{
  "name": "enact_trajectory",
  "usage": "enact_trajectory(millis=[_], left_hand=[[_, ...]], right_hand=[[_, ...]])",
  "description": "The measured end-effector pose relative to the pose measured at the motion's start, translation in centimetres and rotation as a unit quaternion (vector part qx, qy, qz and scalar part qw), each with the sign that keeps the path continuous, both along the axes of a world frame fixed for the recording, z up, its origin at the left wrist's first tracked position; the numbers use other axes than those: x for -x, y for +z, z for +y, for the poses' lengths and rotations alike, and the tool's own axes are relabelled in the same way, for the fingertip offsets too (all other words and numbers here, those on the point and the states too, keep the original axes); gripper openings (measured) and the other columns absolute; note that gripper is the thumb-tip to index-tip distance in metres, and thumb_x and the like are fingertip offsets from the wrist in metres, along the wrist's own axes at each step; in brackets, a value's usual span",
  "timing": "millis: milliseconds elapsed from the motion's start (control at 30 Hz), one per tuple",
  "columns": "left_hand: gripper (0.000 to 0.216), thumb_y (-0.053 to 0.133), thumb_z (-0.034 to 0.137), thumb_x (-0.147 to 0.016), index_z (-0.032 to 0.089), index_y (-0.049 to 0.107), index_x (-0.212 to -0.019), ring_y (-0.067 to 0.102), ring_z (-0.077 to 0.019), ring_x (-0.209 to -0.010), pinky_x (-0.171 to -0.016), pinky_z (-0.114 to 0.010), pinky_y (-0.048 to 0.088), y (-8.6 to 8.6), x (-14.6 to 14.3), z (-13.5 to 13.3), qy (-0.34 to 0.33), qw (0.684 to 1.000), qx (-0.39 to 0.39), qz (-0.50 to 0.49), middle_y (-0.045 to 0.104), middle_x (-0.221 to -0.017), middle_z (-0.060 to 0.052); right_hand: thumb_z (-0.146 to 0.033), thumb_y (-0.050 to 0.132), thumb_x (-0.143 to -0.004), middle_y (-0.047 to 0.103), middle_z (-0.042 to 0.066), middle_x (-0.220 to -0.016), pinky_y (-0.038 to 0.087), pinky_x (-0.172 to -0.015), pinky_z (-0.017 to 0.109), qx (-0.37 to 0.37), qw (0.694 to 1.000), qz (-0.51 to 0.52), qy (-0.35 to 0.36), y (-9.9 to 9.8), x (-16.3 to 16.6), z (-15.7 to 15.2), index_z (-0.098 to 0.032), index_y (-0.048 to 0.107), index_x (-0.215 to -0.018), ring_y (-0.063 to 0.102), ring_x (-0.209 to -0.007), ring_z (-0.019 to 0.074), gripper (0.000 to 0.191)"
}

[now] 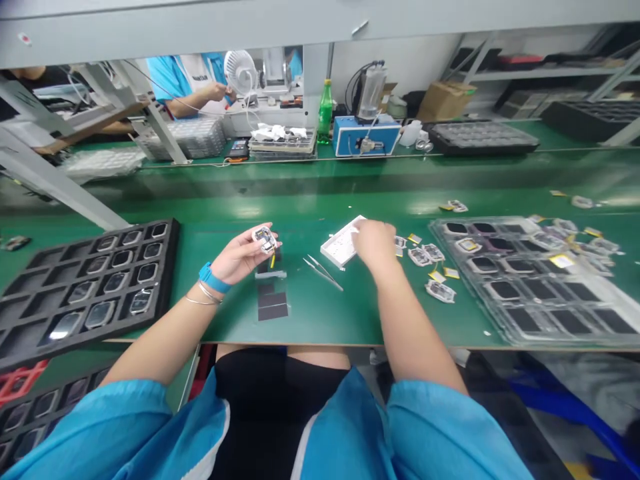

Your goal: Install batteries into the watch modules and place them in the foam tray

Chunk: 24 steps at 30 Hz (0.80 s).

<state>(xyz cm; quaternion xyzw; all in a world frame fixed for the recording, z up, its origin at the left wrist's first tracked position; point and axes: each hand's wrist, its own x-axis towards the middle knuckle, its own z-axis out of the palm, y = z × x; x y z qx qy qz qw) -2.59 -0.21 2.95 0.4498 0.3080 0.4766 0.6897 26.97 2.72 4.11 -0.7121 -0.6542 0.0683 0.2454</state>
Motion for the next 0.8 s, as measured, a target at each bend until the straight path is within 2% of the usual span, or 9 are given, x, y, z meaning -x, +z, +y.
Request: enact_trajectory(millis=[67, 133, 200, 300, 433, 600, 667, 733, 800], left_hand=[[0.055, 0.087, 0.026, -0.065, 0.021, 0.068, -0.117, 0.072, -0.0246, -0.102, -0.091, -0.035, 0.058, -0.5, 0.2, 0.7, -0.004, 1.0, 0.016, -0.01, 0.072, -0.111, -0.008], [0.055, 0.088, 0.024, -0.064, 0.019, 0.069, -0.115, 0.072, -0.0221, -0.097, -0.087, -0.031, 0.059, -1.0, 0.1, 1.3, -0.005, 0.999, 0.027, -0.026, 0.073, -0.107, -0.007], [0.057, 0.089, 0.022, -0.061, 0.02, 0.068, -0.114, 0.072, -0.0186, -0.091, -0.083, -0.028, 0.059, -1.5, 0.0, 1.8, -0.002, 0.999, 0.031, -0.045, 0.073, -0.102, -0.005], [0.064, 0.09, 0.021, -0.059, 0.023, 0.064, -0.116, 0.072, -0.0157, -0.086, -0.079, -0.025, 0.059, -2.2, 0.3, 2.0, 0.002, 0.997, 0.028, -0.066, 0.072, -0.097, -0.001], [0.065, 0.092, 0.025, -0.057, 0.024, 0.058, -0.113, 0.073, -0.0174, -0.087, -0.074, -0.025, 0.059, -3.0, 0.9, 2.2, 0.012, 0.998, 0.006, -0.054, 0.072, -0.097, -0.002], [0.062, 0.093, 0.024, -0.056, 0.022, 0.054, -0.104, 0.071, -0.0147, -0.087, -0.076, -0.023, 0.058, -3.7, 0.5, 2.0, 0.091, 0.987, -0.127, 0.048, 0.071, -0.095, -0.002], [0.06, 0.091, 0.025, -0.059, 0.021, 0.053, -0.105, 0.071, -0.0164, -0.093, -0.077, -0.025, 0.059, -3.7, 0.2, 1.4, 0.117, 0.967, -0.191, 0.116, 0.069, -0.1, -0.003], [0.053, 0.087, 0.026, -0.065, 0.021, 0.055, -0.107, 0.07, -0.0181, -0.097, -0.08, -0.029, 0.06, -3.6, 0.0, 0.7, 0.145, 0.935, -0.254, 0.202, 0.068, -0.105, -0.005], [0.044, 0.081, 0.022, -0.072, 0.021, 0.058, -0.109, 0.07, -0.0193, -0.099, -0.085, -0.033, 0.061, -3.5, 0.0, 0.0, 0.161, 0.885, -0.317, 0.301, 0.068, -0.107, -0.006]], right_hand=[[-0.022, 0.064, -0.081, 0.076, 0.009, -0.095, 0.05, -0.093, 0.043, -0.04, 0.988, 0.116, 0.094, 0.8, 3.3, -0.5, -0.02, 0.076, -0.086, 0.07, -0.096, 0.0266, 0.013], [-0.029, 0.062, -0.084, 0.077, 0.005, -0.096, 0.052, -0.089, 0.037, -0.061, 0.951, 0.225, 0.201, 1.0, 7.0, -0.9, -0.021, 0.075, -0.088, 0.07, -0.093, 0.0213, 0.015], [-0.028, 0.062, -0.083, 0.076, 0.003, -0.09, 0.053, -0.084, 0.033, -0.064, 0.925, 0.284, 0.243, 0.6, 10.0, -1.1, -0.021, 0.073, -0.085, 0.07, -0.087, 0.0185, 0.014], [-0.027, 0.063, -0.08, 0.076, 0.002, -0.084, 0.053, -0.082, 0.032, -0.072, 0.907, 0.345, 0.23, -1.3, 12.0, -1.4, -0.02, 0.071, -0.081, 0.069, -0.081, 0.0169, 0.01], [-0.035, 0.067, -0.079, 0.074, 0.002, -0.085, 0.053, -0.082, 0.032, -0.064, 0.874, 0.445, 0.187, -3.7, 11.9, -1.7, -0.02, 0.07, -0.084, 0.069, -0.08, 0.0167, 0.016], [-0.034, 0.072, -0.075, 0.072, 0.001, -0.086, 0.052, -0.086, 0.031, -0.013, 0.829, 0.533, 0.17, -4.2, 12.4, -2.1, -0.02, 0.07, -0.085, 0.067, -0.082, 0.0143, 0.017], [-0.032, 0.075, -0.071, 0.071, -0.001, -0.082, 0.053, -0.08, 0.028, 0.054, 0.784, 0.602, 0.141, -4.1, 12.9, -2.2, -0.02, 0.069, -0.085, 0.066, -0.078, 0.0125, 0.019], [-0.029, 0.076, -0.07, 0.07, -0.001, -0.077, 0.053, -0.069, 0.024, 0.159, 0.703, 0.684, 0.11, -4.0, 13.4, -2.3, -0.019, 0.069, -0.085, 0.065, -0.071, 0.0109, 0.019], [-0.025, 0.073, -0.071, 0.069, -0.001, -0.073, 0.053, -0.061, 0.022, 0.25, 0.615, 0.743, 0.083, -4.0, 13.8, -2.5, -0.018, 0.069, -0.082, 0.064, -0.065, 0.0099, 0.013]])
